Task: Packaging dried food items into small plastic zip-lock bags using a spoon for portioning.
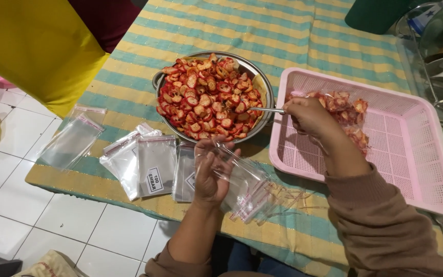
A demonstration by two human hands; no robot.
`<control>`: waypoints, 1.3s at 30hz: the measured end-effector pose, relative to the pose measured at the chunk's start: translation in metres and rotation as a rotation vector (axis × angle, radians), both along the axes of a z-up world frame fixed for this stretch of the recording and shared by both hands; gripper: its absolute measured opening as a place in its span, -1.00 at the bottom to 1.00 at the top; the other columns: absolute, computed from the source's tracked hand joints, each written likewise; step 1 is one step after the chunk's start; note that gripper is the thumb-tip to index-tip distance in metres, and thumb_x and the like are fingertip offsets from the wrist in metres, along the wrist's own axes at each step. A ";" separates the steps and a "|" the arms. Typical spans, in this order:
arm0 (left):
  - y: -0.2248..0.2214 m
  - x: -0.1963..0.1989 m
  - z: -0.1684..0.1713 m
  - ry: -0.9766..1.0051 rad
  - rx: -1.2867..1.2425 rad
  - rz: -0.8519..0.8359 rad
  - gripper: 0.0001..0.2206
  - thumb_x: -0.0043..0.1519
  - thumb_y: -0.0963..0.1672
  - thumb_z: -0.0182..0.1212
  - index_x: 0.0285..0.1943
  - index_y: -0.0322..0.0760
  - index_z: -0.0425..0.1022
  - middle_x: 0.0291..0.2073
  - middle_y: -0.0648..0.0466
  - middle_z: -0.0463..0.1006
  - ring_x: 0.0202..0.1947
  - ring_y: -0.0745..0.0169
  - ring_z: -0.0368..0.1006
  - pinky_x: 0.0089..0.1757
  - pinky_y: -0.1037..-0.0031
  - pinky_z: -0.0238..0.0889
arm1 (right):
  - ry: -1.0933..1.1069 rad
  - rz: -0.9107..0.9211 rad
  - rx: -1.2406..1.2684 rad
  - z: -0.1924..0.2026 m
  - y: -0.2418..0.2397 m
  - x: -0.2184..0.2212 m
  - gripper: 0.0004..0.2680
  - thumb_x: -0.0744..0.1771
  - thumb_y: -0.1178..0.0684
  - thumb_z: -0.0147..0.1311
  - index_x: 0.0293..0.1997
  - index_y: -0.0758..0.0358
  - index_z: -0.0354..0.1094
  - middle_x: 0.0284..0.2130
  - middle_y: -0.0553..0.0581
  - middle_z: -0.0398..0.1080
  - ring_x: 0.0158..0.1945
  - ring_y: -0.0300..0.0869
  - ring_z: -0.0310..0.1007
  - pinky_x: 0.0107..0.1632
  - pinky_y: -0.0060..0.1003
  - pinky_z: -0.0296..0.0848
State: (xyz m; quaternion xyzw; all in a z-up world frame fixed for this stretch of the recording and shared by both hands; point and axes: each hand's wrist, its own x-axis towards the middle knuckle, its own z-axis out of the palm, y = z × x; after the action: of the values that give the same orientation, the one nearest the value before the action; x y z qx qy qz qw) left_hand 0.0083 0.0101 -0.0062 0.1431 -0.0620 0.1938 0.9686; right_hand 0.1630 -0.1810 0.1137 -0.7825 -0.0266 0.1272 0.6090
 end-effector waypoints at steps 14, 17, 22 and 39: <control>0.025 0.004 0.059 0.198 -0.198 0.257 -0.82 0.29 -0.18 0.14 0.02 -0.11 0.29 0.09 -0.12 0.49 0.09 -0.14 0.46 0.10 -0.04 0.39 | 0.044 0.013 -0.175 0.076 -0.049 -0.048 -0.90 0.37 0.18 0.02 -0.31 0.35 0.41 -0.73 0.07 0.08 -0.72 -0.27 -0.01 -0.62 -0.37 -0.05; 0.026 0.008 0.072 0.304 -0.250 0.320 -0.90 0.27 -0.19 0.14 -0.09 -0.19 0.36 -0.01 -0.13 0.51 0.05 -0.16 0.45 0.08 -0.01 0.41 | 0.126 0.010 -0.345 0.085 -0.056 -0.048 -0.88 0.41 0.12 0.03 -0.23 0.30 0.46 -0.62 0.16 0.21 -0.59 -0.12 0.09 -0.54 -0.16 0.12; 0.024 0.020 0.073 0.314 -0.300 0.379 -0.84 0.22 -0.23 0.17 -0.10 -0.17 0.32 -0.06 -0.13 0.54 0.07 -0.20 0.47 0.05 -0.01 0.45 | 0.080 0.054 -0.341 0.086 -0.061 -0.047 -0.88 0.38 0.16 0.07 -0.20 0.37 0.54 -0.61 0.18 0.27 -0.59 -0.18 0.10 -0.51 -0.31 0.02; -0.015 0.072 0.034 0.131 -0.074 0.363 -0.68 0.36 -0.09 0.17 0.25 -0.09 0.22 0.26 -0.09 0.43 0.26 -0.21 0.37 0.18 -0.17 0.31 | -0.270 0.235 -0.531 0.081 -0.005 -0.059 -0.85 0.29 0.08 0.10 -0.19 0.14 0.61 -0.61 0.14 0.42 -0.47 -0.10 0.35 -0.32 -0.19 0.32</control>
State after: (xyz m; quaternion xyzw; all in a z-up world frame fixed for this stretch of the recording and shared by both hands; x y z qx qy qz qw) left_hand 0.0804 -0.0051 0.0278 0.1287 0.0353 0.3579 0.9242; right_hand 0.1040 -0.1858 0.1948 -0.9155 -0.1634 0.0943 0.3554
